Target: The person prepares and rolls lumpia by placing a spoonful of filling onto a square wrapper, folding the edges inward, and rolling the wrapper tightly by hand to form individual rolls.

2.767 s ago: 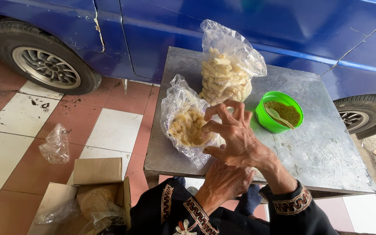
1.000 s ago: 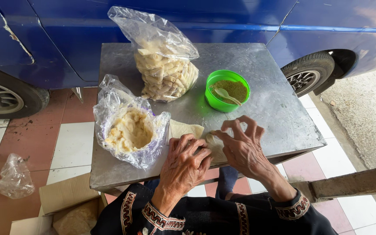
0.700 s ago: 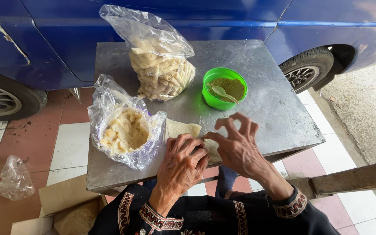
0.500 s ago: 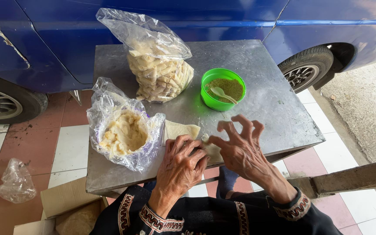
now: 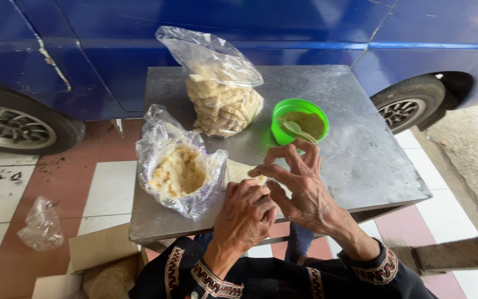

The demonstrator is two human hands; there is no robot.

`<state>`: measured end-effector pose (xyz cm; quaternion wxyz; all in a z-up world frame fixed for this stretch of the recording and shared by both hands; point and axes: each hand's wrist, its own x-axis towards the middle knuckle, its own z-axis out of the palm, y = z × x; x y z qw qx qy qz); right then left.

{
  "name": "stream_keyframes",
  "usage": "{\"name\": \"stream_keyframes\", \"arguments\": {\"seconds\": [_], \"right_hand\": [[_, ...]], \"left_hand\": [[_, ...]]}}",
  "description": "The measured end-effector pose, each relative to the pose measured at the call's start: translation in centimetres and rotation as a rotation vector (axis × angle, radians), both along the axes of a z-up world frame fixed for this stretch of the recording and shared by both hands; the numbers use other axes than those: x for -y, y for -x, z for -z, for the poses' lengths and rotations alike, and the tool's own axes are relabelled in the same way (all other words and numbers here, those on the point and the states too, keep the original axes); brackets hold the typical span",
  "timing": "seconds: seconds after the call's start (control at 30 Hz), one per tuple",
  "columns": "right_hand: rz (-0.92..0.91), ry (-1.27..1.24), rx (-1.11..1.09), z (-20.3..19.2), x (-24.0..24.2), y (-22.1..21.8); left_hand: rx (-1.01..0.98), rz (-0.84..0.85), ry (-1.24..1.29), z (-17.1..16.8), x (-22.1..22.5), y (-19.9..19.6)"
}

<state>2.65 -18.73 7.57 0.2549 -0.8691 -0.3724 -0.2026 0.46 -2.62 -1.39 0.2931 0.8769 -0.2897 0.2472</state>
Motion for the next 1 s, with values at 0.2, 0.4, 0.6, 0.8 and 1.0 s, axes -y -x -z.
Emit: {"name": "stream_keyframes", "arguments": {"seconds": [0.2, 0.4, 0.6, 0.8, 1.0], "right_hand": [[-0.101, 0.066, 0.260, -0.1, -5.8, -0.1], [-0.068, 0.268, 0.488, 0.1, -8.8, 0.3], [-0.080, 0.160, 0.483, 0.4, -7.7, 0.2], [0.417, 0.213, 0.407, 0.4, 1.6, -4.4], [0.672, 0.229, -0.084, 1.6, 7.8, -6.6]], "left_hand": [[0.089, -0.059, 0.032, 1.1, 0.7, -0.9], [-0.103, 0.007, 0.189, 1.2, 0.5, -0.1], [-0.343, 0.105, 0.303, 3.0, -0.1, -0.1], [-0.114, 0.024, -0.057, 1.0, -0.4, 0.1], [-0.015, 0.014, 0.025, -0.6, -0.2, 0.1]]}}
